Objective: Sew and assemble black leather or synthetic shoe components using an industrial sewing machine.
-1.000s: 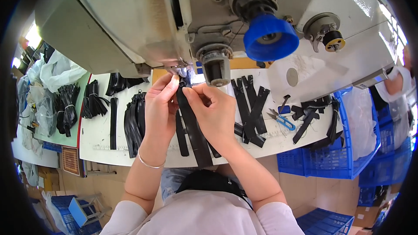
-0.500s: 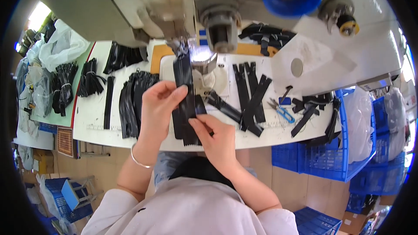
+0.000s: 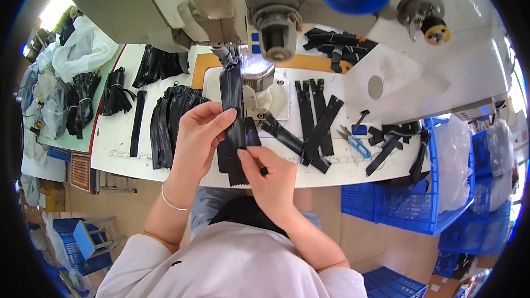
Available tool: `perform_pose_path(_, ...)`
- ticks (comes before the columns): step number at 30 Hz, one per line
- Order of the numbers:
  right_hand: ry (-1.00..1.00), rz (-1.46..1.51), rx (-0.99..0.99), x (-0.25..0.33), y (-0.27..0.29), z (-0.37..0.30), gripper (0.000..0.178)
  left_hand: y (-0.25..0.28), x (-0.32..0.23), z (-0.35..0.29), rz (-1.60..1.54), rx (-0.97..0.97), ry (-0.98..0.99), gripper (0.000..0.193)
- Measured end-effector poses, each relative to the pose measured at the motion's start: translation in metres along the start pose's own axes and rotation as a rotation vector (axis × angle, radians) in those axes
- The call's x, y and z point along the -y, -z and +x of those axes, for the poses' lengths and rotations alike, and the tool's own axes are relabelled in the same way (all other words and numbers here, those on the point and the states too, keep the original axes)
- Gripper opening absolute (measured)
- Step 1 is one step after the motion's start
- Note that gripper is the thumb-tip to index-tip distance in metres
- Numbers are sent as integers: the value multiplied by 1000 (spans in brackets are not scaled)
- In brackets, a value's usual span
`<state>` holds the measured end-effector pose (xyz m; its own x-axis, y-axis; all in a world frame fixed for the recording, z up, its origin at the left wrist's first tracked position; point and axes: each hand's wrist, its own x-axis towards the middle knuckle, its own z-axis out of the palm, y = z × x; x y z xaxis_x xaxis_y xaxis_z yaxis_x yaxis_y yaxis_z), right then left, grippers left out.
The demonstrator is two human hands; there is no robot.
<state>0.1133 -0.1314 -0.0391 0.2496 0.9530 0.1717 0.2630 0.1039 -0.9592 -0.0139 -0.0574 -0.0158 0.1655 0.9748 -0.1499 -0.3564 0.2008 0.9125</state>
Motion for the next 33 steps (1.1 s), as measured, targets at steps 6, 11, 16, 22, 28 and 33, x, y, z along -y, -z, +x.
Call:
perform_pose_path(6,13,16,-23,6,-6,11,11,-1,-9,10,-31,19,-20,11)
perform_pose_path(11,49,10,-52,16,-12,27,12,4,-11,19,-54,29,-31,12)
perform_pose_path(16,83,-12,-44,20,-11,45,13,5,-13,20,-28,35,-61,12)
perform_pose_path(22,89,31,-50,27,-15,65,16,2,-17,42,-34,52,-93,10)
perform_pose_path(28,154,1,-86,29,-18,88,18,-5,-31,58,29,3,-152,10)
perform_pose_path(33,25,40,-35,29,-12,70,18,-6,-32,82,15,-82,-186,12)
